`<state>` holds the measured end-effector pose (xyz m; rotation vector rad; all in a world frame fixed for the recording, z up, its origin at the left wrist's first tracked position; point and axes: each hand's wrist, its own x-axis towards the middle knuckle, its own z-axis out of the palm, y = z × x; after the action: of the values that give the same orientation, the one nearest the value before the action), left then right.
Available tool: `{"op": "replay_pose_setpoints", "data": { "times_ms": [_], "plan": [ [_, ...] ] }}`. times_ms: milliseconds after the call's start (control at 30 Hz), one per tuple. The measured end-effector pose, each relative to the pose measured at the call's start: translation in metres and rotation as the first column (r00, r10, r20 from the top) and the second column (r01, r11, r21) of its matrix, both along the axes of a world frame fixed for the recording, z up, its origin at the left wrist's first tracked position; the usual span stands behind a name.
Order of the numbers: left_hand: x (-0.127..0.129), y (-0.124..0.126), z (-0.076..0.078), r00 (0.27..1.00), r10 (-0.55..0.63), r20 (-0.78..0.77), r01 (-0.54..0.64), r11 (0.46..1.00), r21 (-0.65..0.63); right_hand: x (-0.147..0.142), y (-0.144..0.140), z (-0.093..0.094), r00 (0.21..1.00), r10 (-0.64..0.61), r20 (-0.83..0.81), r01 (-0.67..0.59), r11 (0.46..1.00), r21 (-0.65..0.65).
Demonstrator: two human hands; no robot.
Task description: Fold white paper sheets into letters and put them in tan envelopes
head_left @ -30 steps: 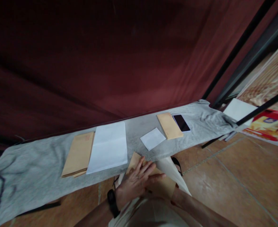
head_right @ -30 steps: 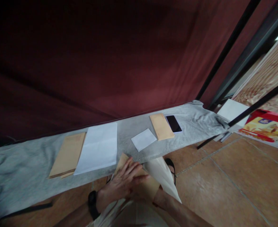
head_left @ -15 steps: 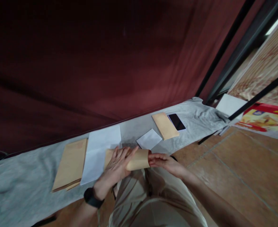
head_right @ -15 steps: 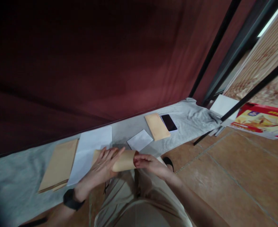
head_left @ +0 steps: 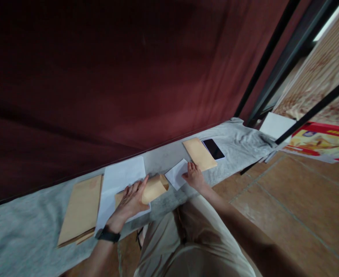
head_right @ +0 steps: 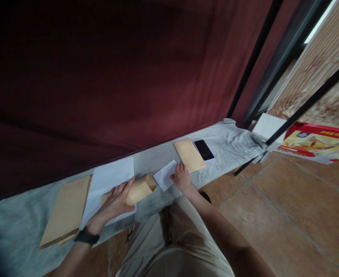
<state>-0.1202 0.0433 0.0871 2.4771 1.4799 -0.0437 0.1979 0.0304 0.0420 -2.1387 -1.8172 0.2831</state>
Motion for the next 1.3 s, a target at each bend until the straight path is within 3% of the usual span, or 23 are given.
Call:
{"op": "replay_pose_setpoints", "data": {
  "times_ms": [167, 433, 600, 767, 933, 967, 1067, 1100, 1167, 1300],
  "plan": [
    [-0.004, -0.003, -0.006, 0.997, -0.007, 0.077, 0.006, 1.000, 0.016, -0.004, 0.017, 0.005, 0.994, -0.080, 0.073, 0.089, 0.988, -0.128],
    [-0.001, -0.009, -0.002, 0.994, -0.013, 0.110, 0.007, 0.999, 0.050, 0.003, 0.030, 0.010, 0.986, -0.165, 0.025, 0.167, 0.974, -0.150],
    [0.003, -0.012, 0.005, 0.995, 0.001, 0.097, -0.006, 0.999, 0.052, 0.011, 0.031, 0.007, 0.977, -0.199, -0.078, 0.191, 0.977, -0.100],
    [0.003, -0.012, 0.005, 0.995, -0.003, 0.103, -0.003, 0.998, 0.059, 0.020, 0.020, 0.004, 0.948, -0.131, -0.290, 0.131, 0.991, -0.017],
    [-0.001, -0.010, -0.003, 0.995, -0.008, 0.096, 0.002, 0.998, 0.060, 0.032, -0.004, 0.005, 0.844, -0.030, -0.535, 0.110, 0.987, 0.118],
    [-0.002, -0.010, -0.005, 0.996, -0.006, 0.094, 0.001, 0.998, 0.058, 0.032, -0.010, 0.005, 0.787, -0.003, -0.617, 0.121, 0.981, 0.149],
    [-0.002, -0.008, -0.008, 0.995, -0.001, 0.095, -0.004, 0.999, 0.052, 0.026, -0.027, 0.003, 0.466, 0.071, -0.882, 0.166, 0.972, 0.166],
    [-0.003, -0.008, -0.008, 0.995, -0.003, 0.097, -0.002, 0.999, 0.052, 0.022, -0.031, 0.002, 0.396, 0.074, -0.915, 0.160, 0.976, 0.148],
    [-0.003, -0.008, -0.008, 0.995, -0.013, 0.100, 0.006, 0.998, 0.064, 0.015, -0.037, 0.000, 0.377, 0.064, -0.924, 0.133, 0.983, 0.123],
    [-0.003, -0.011, -0.006, 0.993, -0.036, 0.110, 0.023, 0.993, 0.113, 0.009, -0.041, -0.001, 0.505, 0.090, -0.858, 0.084, 0.985, 0.153]
  ]
}}
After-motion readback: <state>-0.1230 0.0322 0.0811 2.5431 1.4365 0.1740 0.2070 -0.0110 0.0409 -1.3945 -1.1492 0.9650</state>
